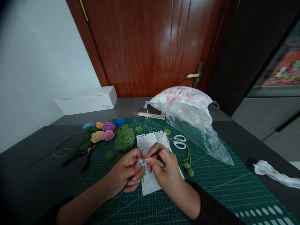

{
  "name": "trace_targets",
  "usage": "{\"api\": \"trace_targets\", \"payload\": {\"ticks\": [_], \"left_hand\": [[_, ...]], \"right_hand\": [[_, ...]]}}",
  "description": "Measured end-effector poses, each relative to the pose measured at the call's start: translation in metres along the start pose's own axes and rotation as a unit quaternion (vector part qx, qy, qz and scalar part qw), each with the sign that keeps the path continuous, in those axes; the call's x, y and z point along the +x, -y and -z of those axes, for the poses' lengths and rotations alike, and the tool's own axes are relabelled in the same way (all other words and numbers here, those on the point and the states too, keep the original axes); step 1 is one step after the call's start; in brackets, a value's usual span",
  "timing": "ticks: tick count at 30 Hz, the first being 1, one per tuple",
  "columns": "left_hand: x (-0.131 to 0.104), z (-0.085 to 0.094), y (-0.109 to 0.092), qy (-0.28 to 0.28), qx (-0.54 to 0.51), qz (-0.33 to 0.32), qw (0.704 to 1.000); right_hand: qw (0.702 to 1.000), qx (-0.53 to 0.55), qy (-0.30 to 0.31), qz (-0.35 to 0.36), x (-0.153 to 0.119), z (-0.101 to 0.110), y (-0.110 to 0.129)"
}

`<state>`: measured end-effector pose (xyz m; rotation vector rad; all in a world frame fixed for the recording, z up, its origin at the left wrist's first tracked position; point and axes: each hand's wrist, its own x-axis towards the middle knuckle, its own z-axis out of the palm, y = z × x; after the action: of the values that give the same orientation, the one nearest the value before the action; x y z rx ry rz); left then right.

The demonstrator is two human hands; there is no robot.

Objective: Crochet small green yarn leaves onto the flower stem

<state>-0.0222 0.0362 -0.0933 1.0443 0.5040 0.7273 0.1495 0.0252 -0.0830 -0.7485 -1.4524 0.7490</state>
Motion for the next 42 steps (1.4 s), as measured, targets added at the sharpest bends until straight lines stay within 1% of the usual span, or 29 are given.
{"api": "trace_targets", "payload": {"ticks": [4,7,14,19,24,27,29,35,42], "left_hand": [[0.002,-0.004,-0.009,-0.010,0.029,0.000,1.000],[0.002,-0.006,-0.014,-0.021,0.055,0.012,0.998],[0.002,-0.005,-0.014,-0.051,0.099,0.034,0.993],[0.002,-0.007,-0.019,-0.069,0.114,0.052,0.990],[0.000,-0.008,-0.021,-0.076,0.114,0.061,0.989],[0.000,-0.006,-0.020,-0.082,0.111,0.066,0.988],[0.000,-0.006,-0.020,-0.083,0.109,0.070,0.988],[0.000,-0.010,-0.021,-0.072,0.111,0.082,0.988],[0.000,-0.008,-0.022,-0.069,0.105,0.076,0.989]], "right_hand": [[1.000,-0.023,-0.015,0.001,0.001,0.002,0.001],[0.998,-0.059,-0.009,0.014,0.002,0.001,0.001],[0.997,-0.078,-0.005,0.026,0.002,-0.002,0.000],[0.994,-0.100,0.001,0.045,0.003,0.000,0.003],[0.991,-0.117,-0.028,0.053,0.000,0.003,0.008],[0.991,-0.105,-0.059,0.051,0.000,0.006,0.009],[0.993,-0.091,-0.066,0.040,0.000,0.007,0.008],[0.999,-0.037,-0.032,0.011,-0.001,0.002,0.003],[0.999,-0.031,-0.042,-0.003,0.000,0.002,0.005]]}}
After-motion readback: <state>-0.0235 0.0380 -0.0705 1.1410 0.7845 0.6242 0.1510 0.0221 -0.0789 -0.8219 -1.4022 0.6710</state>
